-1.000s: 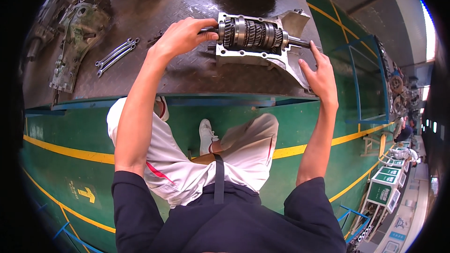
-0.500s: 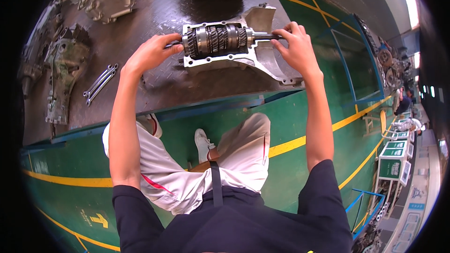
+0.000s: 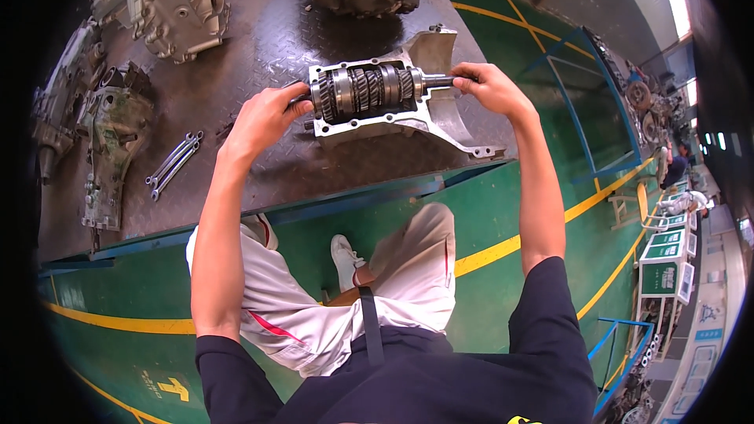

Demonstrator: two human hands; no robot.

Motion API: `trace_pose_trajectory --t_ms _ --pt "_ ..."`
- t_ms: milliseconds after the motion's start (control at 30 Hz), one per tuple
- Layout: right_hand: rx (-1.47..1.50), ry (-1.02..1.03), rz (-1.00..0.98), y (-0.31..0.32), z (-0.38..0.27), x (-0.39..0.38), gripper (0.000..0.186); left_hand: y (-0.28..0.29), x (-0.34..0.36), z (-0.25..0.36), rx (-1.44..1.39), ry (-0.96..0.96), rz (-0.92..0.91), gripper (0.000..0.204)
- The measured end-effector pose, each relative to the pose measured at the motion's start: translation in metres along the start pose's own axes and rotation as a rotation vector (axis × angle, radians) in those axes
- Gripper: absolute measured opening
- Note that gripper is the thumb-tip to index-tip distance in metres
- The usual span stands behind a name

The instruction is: The person holds and turns a gear assembly inside a metal housing by hand, rotating the gears and aligning the components.

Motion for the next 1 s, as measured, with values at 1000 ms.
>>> trace_pose_trajectory --t_ms 1000 --pt "-0.336 0.270 0.082 -0.031 -0.088 0.012 0.053 -0.001 -0.002 0.007 -0.002 0.002 0.040 0.033"
Point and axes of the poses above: each hand's wrist, its own x-axis towards the middle knuckle, its own y-axis out of the back of the hand, z = x × y, the point moved 9 cm from there along x, towards the middle knuckle, and after that the axes turned 15 degrees about -z, right-handed, at the moved point
